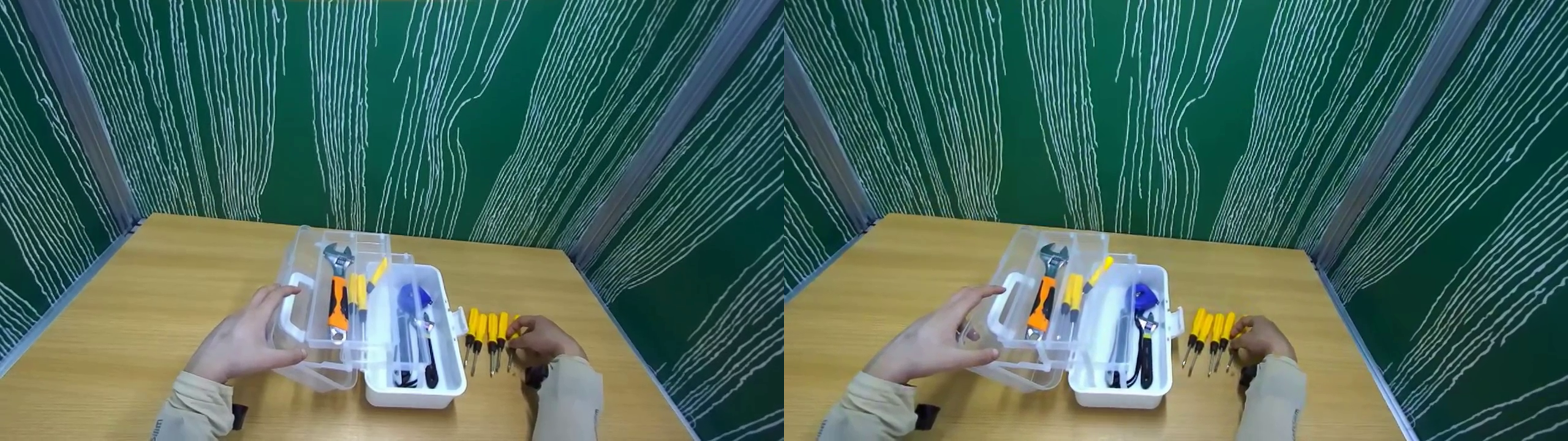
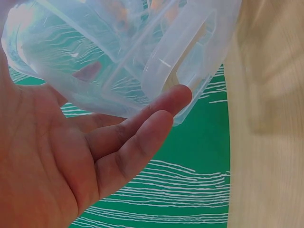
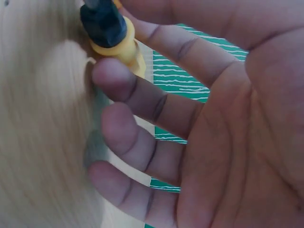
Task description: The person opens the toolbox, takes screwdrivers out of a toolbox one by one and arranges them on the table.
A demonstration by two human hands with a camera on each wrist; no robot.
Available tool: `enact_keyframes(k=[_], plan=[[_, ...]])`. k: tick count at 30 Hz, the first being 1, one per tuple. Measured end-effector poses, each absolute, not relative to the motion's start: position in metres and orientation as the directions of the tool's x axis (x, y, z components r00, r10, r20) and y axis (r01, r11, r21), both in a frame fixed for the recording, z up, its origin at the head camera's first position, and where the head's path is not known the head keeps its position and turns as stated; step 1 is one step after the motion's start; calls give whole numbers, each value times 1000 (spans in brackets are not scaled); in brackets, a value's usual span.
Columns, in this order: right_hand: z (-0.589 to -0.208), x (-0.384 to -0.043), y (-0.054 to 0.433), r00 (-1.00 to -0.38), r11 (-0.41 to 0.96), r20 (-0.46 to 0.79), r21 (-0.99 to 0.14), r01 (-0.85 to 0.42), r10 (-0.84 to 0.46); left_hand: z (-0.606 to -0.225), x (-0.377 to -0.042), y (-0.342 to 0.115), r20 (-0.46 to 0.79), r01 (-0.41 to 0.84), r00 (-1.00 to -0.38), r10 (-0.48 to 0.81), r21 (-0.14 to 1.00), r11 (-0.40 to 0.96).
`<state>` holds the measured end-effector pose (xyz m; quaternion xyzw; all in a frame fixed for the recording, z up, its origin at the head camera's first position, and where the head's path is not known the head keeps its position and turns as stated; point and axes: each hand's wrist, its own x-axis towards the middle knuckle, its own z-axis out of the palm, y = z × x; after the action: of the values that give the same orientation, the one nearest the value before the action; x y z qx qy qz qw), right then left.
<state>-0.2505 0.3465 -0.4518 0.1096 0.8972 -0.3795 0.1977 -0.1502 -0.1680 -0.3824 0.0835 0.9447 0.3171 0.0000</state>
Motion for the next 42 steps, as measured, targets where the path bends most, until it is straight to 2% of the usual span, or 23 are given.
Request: enact_keyframes(k=[6,11,16,36,42], plan=[[-445,-248,347,-903,694,-427,-640,330,35,-383,-151,-167,46,153,-986,158,604,782],[-439,-248,346,-940,774,-339,-584,243,40,-383,-150,-169,86,200,-979,186,596,778],[-431,-249,338,-965,821,-260,-540,186,48,-383,-150,-169,73,189,-981,182,597,780],[-407,-251,295,-997,796,-59,-606,-9,-56,-384,-151,-168,56,172,-983,174,595,785],[-398,-248,280,-995,777,22,-623,-91,-98,-385,-151,-170,101,218,-975,196,580,785]])
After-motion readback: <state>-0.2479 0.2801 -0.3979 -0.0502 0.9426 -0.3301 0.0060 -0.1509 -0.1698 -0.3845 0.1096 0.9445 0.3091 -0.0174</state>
